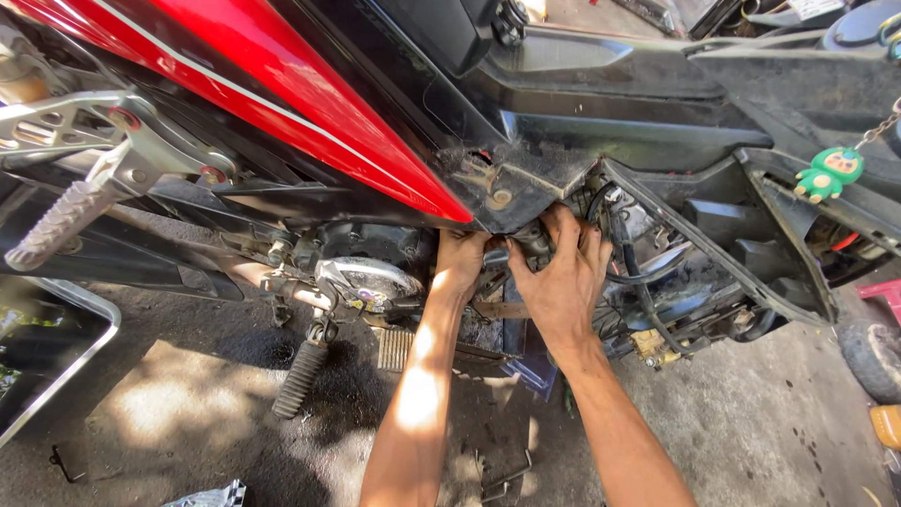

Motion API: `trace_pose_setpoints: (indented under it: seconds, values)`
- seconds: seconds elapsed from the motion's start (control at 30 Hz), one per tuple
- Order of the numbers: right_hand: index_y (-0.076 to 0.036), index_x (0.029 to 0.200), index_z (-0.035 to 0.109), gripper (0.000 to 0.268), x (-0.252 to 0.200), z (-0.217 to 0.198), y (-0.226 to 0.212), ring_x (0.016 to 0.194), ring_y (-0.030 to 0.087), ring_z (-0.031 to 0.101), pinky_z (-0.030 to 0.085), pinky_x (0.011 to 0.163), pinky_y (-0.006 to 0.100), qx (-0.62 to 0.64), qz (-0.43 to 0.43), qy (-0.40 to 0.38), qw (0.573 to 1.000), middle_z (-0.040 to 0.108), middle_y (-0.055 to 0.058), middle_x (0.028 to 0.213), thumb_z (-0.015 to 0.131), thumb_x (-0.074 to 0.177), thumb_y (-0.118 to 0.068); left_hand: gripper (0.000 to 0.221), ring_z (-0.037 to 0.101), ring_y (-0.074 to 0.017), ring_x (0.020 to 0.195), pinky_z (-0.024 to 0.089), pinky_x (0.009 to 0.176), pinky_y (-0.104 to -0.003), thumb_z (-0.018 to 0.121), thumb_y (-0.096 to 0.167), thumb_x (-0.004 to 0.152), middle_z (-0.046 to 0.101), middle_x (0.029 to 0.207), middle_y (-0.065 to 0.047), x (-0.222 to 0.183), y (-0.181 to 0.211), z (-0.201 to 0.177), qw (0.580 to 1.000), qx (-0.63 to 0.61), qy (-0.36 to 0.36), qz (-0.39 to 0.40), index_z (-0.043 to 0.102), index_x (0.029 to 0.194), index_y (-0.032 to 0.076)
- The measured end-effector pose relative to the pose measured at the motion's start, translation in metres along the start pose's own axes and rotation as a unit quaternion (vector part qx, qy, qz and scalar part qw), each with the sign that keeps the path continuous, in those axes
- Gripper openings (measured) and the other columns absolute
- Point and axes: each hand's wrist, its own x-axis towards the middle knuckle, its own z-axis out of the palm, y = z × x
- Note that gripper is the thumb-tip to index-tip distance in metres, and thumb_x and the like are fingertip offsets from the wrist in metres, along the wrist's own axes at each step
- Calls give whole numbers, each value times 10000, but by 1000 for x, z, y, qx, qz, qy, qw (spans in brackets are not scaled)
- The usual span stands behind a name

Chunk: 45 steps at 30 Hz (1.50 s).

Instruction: Repairing a motorcycle engine by disassembling and adjusting components using a wrench.

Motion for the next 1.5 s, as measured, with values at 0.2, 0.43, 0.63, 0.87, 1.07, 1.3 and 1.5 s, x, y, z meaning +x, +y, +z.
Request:
trace_pose_setpoints:
  seconds: [0.2, 0.43, 0.63, 0.87, 1.07, 1.3, 1.5]
  values:
    - [-91, 1347, 553, 716, -5, 13, 17, 967, 266, 581, 390, 802, 406, -15, -31, 5, 999, 793, 56, 1041, 956, 781, -263, 487, 618, -455, 1237, 443, 1084, -615, 663, 75, 870, 639, 1319, -299, -2, 26, 19, 996, 32, 18, -77, 624, 1339, -46]
    - [-40, 1397, 484, 652, -22, 12, 23, 1063, 321, 529, 388, 860, 442, -28, 27, -68, 997, 735, 97, 1246, 862, 955, -334, 294, 729, -261, 867, 637, 777, -390, 745, -31, 779, 761, 1030, -203, 14, -5, 1, 992, -96, -32, -79, 702, 1069, -42]
    - [72, 1159, 543, 376, -133, 8, 25, 1074, 373, 605, 589, 908, 445, 121, 34, 99, 987, 595, 245, 1121, 817, 920, -25, 557, 683, -315, 823, 656, 698, -410, 588, -131, 843, 620, 1270, -249, 20, -15, -7, 985, -128, 3, -119, 391, 1328, 61]
    - [-130, 1185, 696, 206, -396, 50, 38, 971, 199, 743, 604, 832, 290, 103, 515, -540, 658, 762, 51, 1109, 659, 1006, -226, 260, 657, -208, 826, 607, 683, -342, 638, -20, 850, 722, 1038, -146, 19, -18, -1, 993, -87, -38, -76, 669, 1107, 7]
    - [-154, 1026, 756, 107, -460, 67, 31, 913, 146, 711, 532, 833, 321, 112, 569, -484, 656, 776, -10, 985, 741, 925, -185, 335, 649, -230, 875, 589, 745, -366, 545, -47, 856, 708, 1075, -164, 18, 2, 8, 994, -87, -32, -63, 638, 1174, -3]
    - [-137, 1096, 786, 206, -432, 76, 49, 798, 115, 735, 575, 779, 268, 115, 499, -207, 834, 830, 2, 936, 680, 938, -215, 365, 683, -306, 1088, 631, 914, -442, 463, -55, 902, 710, 1204, -184, 3, 19, 7, 992, -68, -64, -87, 627, 1225, -8]
    - [44, 1129, 705, 216, -109, -17, -3, 752, 195, 745, 658, 664, 245, 212, 272, 55, 937, 763, 120, 891, 653, 1032, -142, 282, 683, -209, 696, 639, 606, -317, 708, -62, 902, 694, 1030, -188, 15, -2, 0, 987, -88, -29, -130, 589, 1153, -15]
